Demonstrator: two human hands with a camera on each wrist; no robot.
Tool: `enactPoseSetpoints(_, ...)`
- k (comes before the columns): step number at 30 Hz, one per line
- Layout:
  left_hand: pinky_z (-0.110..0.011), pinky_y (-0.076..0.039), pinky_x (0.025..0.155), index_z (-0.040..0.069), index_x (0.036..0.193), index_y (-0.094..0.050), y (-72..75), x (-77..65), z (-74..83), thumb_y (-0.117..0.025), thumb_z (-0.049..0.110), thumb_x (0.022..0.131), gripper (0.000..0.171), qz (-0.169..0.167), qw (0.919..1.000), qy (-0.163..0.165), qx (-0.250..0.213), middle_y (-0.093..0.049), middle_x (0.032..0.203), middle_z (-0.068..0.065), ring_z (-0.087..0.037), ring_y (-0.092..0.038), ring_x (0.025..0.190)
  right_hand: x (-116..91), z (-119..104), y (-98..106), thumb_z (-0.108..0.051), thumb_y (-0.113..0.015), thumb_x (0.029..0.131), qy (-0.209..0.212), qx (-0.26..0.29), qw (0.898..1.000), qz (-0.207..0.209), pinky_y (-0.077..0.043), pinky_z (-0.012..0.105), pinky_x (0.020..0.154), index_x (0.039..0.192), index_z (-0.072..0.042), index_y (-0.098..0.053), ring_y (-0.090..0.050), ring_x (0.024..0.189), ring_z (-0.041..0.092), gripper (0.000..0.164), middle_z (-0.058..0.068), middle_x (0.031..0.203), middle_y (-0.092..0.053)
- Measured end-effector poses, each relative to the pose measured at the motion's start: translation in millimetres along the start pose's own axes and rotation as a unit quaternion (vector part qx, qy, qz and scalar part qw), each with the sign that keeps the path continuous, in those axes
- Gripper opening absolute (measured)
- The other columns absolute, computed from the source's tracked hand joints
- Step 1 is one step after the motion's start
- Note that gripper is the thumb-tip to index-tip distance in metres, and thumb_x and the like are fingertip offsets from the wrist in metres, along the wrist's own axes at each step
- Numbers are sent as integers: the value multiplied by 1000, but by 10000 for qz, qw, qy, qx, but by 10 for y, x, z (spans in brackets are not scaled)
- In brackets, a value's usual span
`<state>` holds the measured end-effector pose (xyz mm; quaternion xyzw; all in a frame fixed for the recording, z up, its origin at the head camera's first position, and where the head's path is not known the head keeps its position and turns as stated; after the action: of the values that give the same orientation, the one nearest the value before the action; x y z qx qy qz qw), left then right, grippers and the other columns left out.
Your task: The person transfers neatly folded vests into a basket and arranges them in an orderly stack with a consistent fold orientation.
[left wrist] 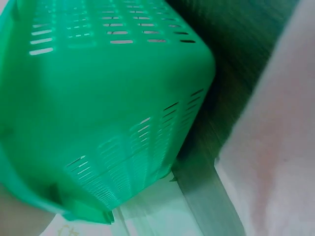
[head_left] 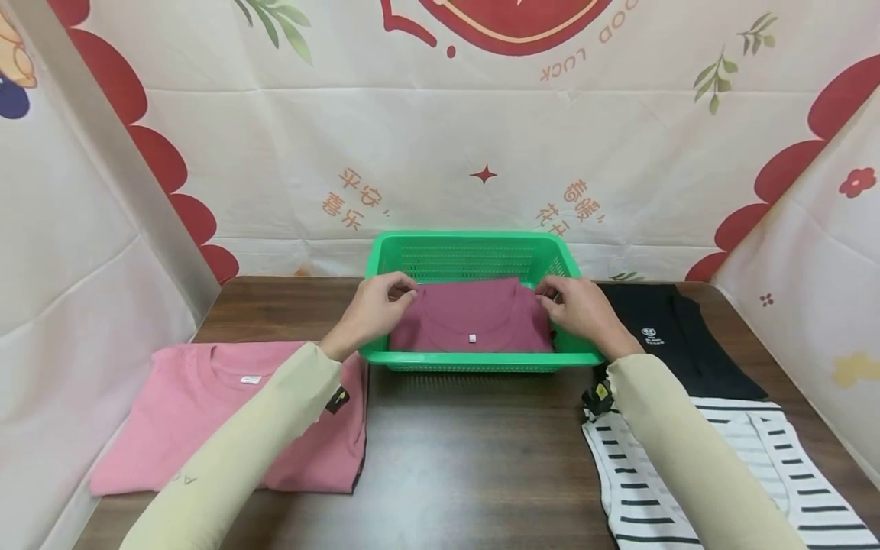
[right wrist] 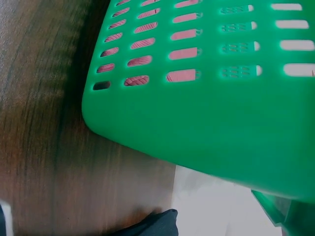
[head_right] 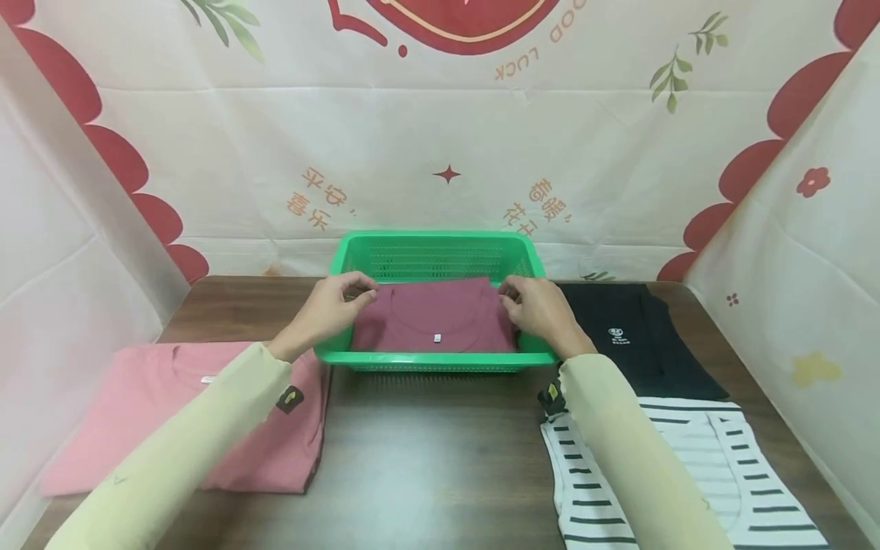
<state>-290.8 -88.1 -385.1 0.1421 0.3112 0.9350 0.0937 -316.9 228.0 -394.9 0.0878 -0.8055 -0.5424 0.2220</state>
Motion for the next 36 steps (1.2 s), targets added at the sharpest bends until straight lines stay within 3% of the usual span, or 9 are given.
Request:
enactPoseSetpoints(5, -41, -51, 88, 15, 107, -66, 108, -103, -10, -55, 22, 94, 19, -97, 9999, 138, 21, -68, 107, -2, -15, -61, 97, 9, -20, 5, -15, -62, 88, -47, 165, 9998, -56, -49, 42, 62, 96, -9, -71, -59, 71, 20, 13, 8, 80, -69)
enactPoseSetpoints(9, -42, -51, 87, 17, 108, -66, 240, -180, -27, -55, 24, 94, 19, 16, 9997, 178, 142, -68, 110, -5, -17, -60, 99, 14, -28, -8, -17, -61, 89, 72, 325, 9993, -173, -49, 40, 61, 96, -8, -71, -59, 70, 19, 15, 7, 80, -69)
enactPoseSetpoints(15, -43, -50, 88, 11, 108, -66, 450, -328, -54, -56, 21, 94, 20, 249, 9994, 161, 166, -69, 110, -10, -20, -63, 97, 26, -36, -1, -17, -63, 88, 115, 528, 9979, -362, -50, 39, 62, 95, -8, -72, -59, 69, 16, 14, 6, 79, -70)
enactPoseSetpoints(19, -45, -50, 89, 8, 111, -65, 552, -439, -91, -56, 22, 93, 24, 327, 9990, 282, 146, -68, 111, -10, -21, -63, 98, 26, -103, 14, -17, -62, 90, 191, 805, 9940, -721, -52, 40, 63, 99, -5, -70, -61, 73, 18, 17, 10, 85, -70)
enactPoseSetpoints(28, -47, -48, 89, 11, 109, -64, 687, -643, -232, -57, 22, 92, 21, 357, 9976, 465, 373, -67, 112, -10, -24, -61, 100, 19, -521, 56, -21, -61, 91, 587, 1120, 9866, -1032, -53, 37, 64, 100, -12, -70, -61, 76, 16, 15, 5, 88, -70)
enactPoseSetpoints(36, -48, -49, 87, 13, 112, -62, 818, -815, -369, -57, 23, 93, 22, 397, 9955, 685, 523, -67, 110, -9, -25, -62, 99, 25, -1022, 102, -17, -64, 88, 1200, 1327, 9763, -1221, -53, 32, 59, 94, -12, -71, -60, 67, 13, 10, -1, 80, -69)
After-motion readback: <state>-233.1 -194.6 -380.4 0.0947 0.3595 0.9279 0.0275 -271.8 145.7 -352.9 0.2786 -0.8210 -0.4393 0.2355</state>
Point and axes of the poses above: each hand's wrist, its own x-axis towards the middle knuckle, its own y-axis out of the back of the hand, z = x × y, the point moved 4 cm from there along x, towards the middle knuckle
